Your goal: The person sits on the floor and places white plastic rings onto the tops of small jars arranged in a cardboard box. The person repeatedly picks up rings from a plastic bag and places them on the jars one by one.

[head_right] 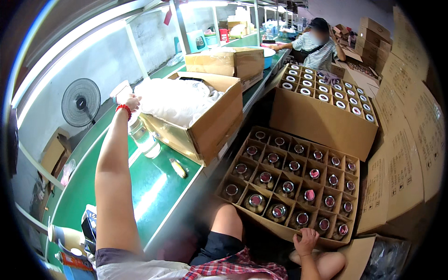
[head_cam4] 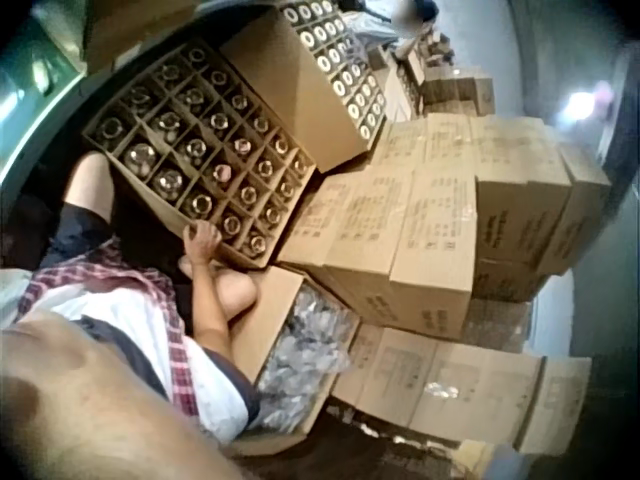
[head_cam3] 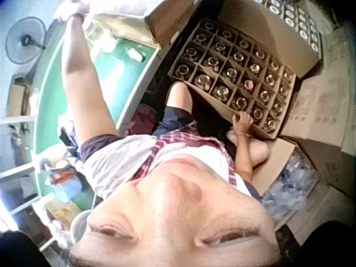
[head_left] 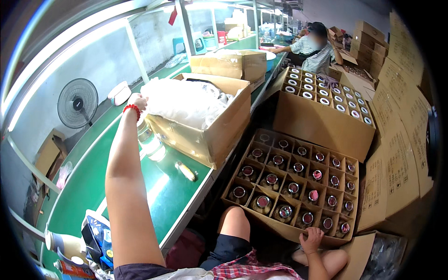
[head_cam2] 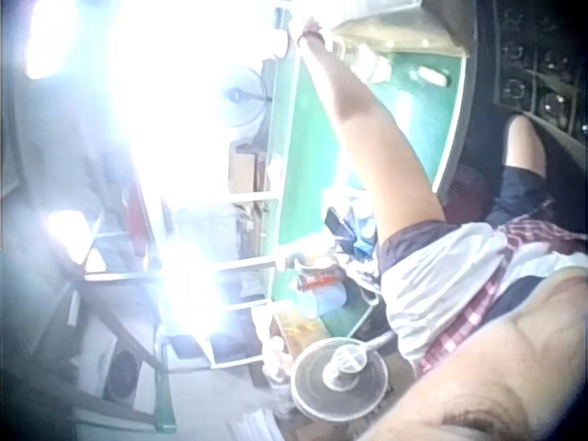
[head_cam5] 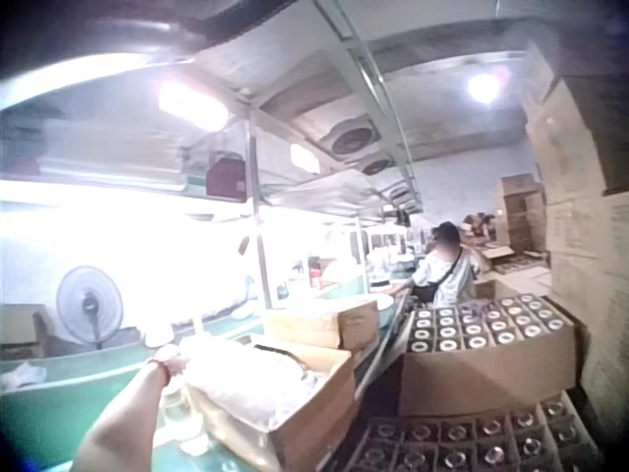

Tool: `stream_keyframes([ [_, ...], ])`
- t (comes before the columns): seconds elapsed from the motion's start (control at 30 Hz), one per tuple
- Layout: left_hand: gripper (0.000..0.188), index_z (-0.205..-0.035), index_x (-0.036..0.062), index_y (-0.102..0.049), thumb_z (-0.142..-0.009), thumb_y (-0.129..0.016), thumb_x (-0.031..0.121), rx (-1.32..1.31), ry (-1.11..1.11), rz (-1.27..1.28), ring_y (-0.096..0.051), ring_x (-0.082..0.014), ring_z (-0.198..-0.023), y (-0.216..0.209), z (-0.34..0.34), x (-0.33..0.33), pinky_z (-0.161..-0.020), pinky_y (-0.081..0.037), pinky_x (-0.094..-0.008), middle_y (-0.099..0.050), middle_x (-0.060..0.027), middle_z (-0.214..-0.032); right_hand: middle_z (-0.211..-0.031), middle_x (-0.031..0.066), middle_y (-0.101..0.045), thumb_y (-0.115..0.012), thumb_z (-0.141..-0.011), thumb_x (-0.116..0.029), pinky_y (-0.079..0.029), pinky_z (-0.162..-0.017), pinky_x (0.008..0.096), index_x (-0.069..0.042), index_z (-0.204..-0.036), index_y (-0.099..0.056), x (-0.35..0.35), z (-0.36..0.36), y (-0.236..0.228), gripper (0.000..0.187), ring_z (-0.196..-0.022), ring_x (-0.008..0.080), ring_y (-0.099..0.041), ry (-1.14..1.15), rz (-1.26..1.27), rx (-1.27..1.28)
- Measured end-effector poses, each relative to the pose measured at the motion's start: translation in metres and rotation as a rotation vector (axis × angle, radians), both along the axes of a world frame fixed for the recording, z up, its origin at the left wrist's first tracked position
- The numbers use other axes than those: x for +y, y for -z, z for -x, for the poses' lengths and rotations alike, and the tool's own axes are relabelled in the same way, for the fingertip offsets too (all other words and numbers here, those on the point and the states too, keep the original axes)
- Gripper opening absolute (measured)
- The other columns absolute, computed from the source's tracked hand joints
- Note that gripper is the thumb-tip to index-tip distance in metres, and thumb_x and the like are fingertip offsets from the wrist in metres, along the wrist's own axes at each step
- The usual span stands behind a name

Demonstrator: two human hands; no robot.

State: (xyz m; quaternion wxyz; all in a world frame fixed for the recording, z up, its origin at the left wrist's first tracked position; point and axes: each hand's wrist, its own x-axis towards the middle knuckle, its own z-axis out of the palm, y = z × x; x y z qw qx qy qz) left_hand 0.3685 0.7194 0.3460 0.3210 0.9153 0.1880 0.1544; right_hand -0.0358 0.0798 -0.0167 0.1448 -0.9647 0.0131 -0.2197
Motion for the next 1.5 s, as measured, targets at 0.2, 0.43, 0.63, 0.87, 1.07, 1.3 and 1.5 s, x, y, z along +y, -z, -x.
stream_keyframes([
  [0.2,0.02,-0.101,0.0046,-0.059,-0.09,-0.057,0.021,-0.59,0.058,0.529,-0.065,-0.0161,-0.065,-0.048,-0.016,-0.045,-0.052,-0.049,-0.0276,-0.064,-0.006,-0.084,-0.088,0.0095,-0.058,-0.065,-0.069,-0.021,-0.033,-0.089,0.0435,-0.007,-0.087,-0.059,0.0,0.001,-0.013,0.024,-0.092,0.029,-0.052,-0.012,-0.02,0.086],
  [0.43,0.021,-0.098,-0.0013,-0.065,-0.087,-0.062,0.016,-0.937,0.25,0.546,-0.066,-0.0183,-0.078,-0.134,0.001,-0.107,-0.073,-0.052,-0.0261,-0.067,-0.0086,-0.093,-0.091,0.0085,-0.061,-0.065,-0.073,-0.023,-0.02,-0.104,0.0567,-0.008,-0.092,-0.061,0.02,-0.037,-0.098,0.025,-0.099,0.0281,-0.054,-0.109,0.02,0.104],
  [0.63,0.02,-0.1,0.0035,-0.065,-0.089,-0.061,0.02,-0.795,0.437,0.556,-0.064,-0.0158,-0.086,-0.152,0.035,-0.169,-0.075,-0.048,-0.0275,-0.067,-0.0033,-0.092,-0.132,0.0159,-0.044,-0.064,-0.083,-0.015,-0.051,-0.084,0.0334,-0.006,-0.131,-0.041,0.083,-0.142,-0.26,0.054,-0.11,0.0261,-0.056,-0.546,-0.396,-0.111],
  [0.87,0.024,-0.099,-0.0032,-0.065,-0.092,-0.056,0.018,-0.662,0.924,0.292,-0.059,-0.0105,-0.082,-0.108,0.088,-0.237,-0.078,-0.046,-0.0247,-0.066,-0.0042,-0.09,-0.147,0.0265,-0.012,-0.074,-0.071,-0.043,-0.043,-0.094,0.0363,-0.002,-0.143,0.006,0.21,-0.276,-0.387,0.115,-0.1,0.0289,-0.061,-0.795,-0.663,-0.163],
  [1.07,0.02,-0.098,-0.001,-0.061,-0.087,-0.06,0.016,-0.752,1.011,-0.158,-0.058,-0.0216,-0.087,-0.09,0.143,-0.237,-0.078,-0.045,-0.0305,-0.058,-0.0099,-0.091,-0.096,0.0126,-0.063,-0.061,-0.084,-0.027,-0.053,-0.054,0.0276,-0.003,-0.118,-0.052,0.265,-0.312,-0.42,0.042,-0.071,0.0169,-0.065,-0.964,-0.949,0.038],
  [1.3,0.1,-0.141,0.0006,-0.02,-0.071,-0.071,0.051,-0.76,0.287,-0.618,-0.031,-0.0344,-0.132,-0.008,0.097,-0.177,-0.105,-0.03,-0.0429,-0.028,-0.0197,-0.144,-0.084,0.0066,-0.064,-0.056,-0.088,-0.021,-0.052,-0.054,0.0249,-0.003,-0.102,-0.063,0.279,-0.346,-0.414,0.024,-0.067,0.0138,-0.063,-0.965,-1.162,-0.047],
  [1.5,0.104,-0.145,0.0043,-0.01,-0.074,-0.065,0.057,-0.519,0.068,-0.634,-0.018,-0.0299,-0.139,-0.018,0.062,-0.177,-0.105,-0.026,-0.0535,-0.015,-0.0147,-0.151,-0.082,0.0061,-0.065,-0.054,-0.087,-0.013,-0.055,-0.062,0.0296,-0.001,-0.095,-0.065,0.309,-0.38,-0.441,0.018,-0.071,0.0126,-0.062,-1.02,-0.342,-0.565],
])
